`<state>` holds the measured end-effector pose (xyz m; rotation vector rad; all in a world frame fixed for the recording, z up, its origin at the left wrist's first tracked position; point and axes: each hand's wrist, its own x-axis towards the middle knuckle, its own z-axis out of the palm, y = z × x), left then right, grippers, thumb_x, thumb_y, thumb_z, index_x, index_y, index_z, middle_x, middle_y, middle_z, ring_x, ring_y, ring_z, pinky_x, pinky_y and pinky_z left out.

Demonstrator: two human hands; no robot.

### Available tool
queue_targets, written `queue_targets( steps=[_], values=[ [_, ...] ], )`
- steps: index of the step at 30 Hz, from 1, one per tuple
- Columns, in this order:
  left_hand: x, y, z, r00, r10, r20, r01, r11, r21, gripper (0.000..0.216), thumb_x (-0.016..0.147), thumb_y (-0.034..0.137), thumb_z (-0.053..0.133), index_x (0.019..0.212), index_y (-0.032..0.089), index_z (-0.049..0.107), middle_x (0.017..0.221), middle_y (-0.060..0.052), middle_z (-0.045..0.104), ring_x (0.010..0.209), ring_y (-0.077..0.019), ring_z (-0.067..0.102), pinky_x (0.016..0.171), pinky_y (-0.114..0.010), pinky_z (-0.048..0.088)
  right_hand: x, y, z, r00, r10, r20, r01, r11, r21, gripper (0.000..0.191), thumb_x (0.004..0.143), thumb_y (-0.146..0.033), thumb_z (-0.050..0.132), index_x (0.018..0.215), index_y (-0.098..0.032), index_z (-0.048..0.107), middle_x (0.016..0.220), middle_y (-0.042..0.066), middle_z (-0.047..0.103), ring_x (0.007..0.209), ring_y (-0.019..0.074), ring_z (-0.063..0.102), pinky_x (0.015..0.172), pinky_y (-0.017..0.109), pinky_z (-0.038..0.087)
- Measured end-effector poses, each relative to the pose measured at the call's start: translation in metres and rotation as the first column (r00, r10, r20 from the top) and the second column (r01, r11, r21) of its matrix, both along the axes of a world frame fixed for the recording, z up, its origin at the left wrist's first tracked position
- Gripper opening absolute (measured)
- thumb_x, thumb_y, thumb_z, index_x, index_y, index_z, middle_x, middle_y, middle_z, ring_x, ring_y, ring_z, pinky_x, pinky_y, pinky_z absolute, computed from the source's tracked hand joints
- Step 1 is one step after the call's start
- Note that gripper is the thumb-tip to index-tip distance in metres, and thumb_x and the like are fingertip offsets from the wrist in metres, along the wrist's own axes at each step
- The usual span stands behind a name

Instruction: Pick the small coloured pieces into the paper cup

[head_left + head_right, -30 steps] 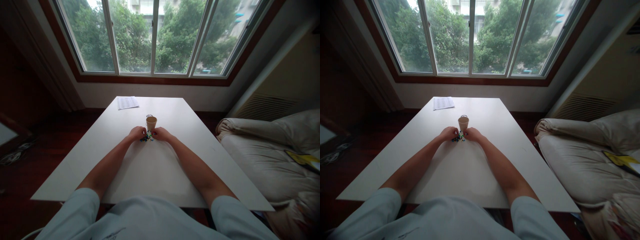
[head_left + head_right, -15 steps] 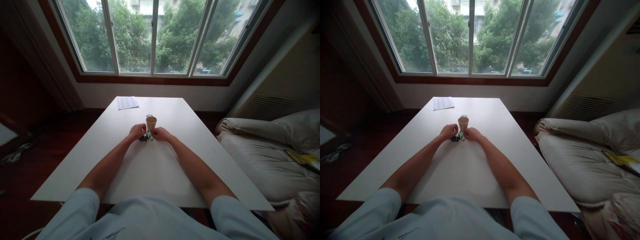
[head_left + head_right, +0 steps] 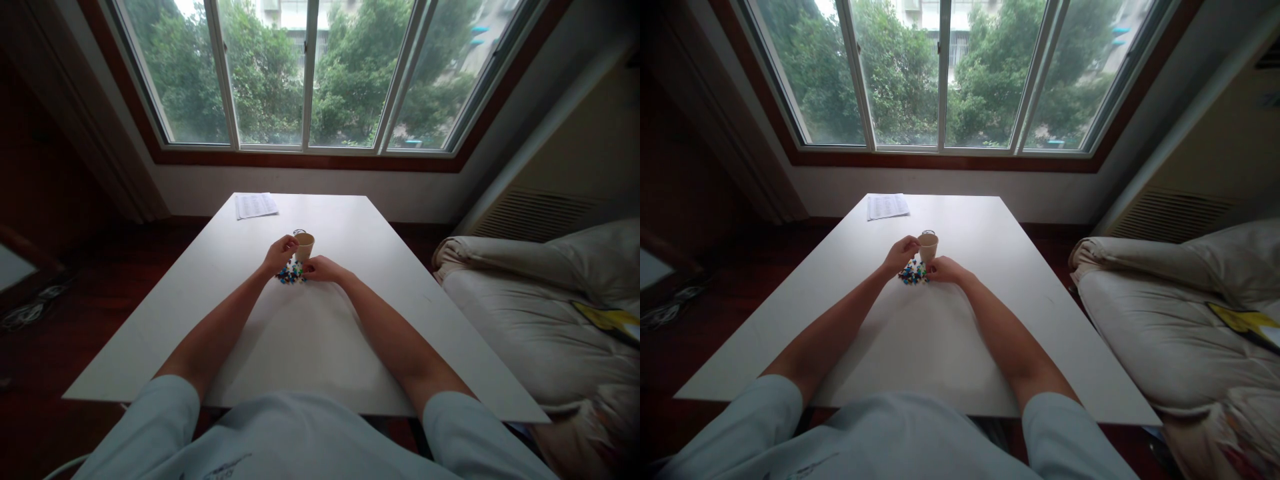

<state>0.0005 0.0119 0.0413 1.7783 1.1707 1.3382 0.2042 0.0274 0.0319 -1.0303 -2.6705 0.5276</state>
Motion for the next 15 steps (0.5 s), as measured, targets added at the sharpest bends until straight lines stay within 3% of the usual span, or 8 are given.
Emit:
queue_targets(
  steps=[7, 15],
  values=[
    [0.0037, 0.0005, 0.0023, 0.953, -0.07, 0.296, 0.094, 0.993, -0.068, 0.015, 0.077, 0.024, 0.067, 0.089, 0.017, 0.064, 0.067, 0.003, 0.054, 0.056, -0.0071, 0.048, 0.051, -0.02, 0.037, -0.002, -0.0005, 0.0004, 0.999, -0.014, 0.035, 0.014, 1.0, 0.011, 0.018, 0.08, -0.035, 0.065, 0.082, -0.018, 0.069, 0.071, 0.0, 0.063, 0.062, 0.0115, 0.049, 0.059, 0.023, 0.029],
    [0.0058, 0.0013, -0.0001, 0.9, -0.033, 0.435, 0.141, 0.965, -0.219, 0.027, 0.073, 0.034, 0.075, 0.091, 0.016, 0.068, 0.072, 0.0, 0.061, 0.057, -0.0067, 0.051, 0.055, -0.021, 0.041, -0.0068, 0.0004, -0.0014, 0.991, -0.084, 0.108, 0.075, 0.994, 0.083, 0.014, 0.082, -0.03, 0.064, 0.088, -0.019, 0.072, 0.079, 0.002, 0.069, 0.068, 0.0136, 0.054, 0.061, 0.024, 0.031]
  ],
)
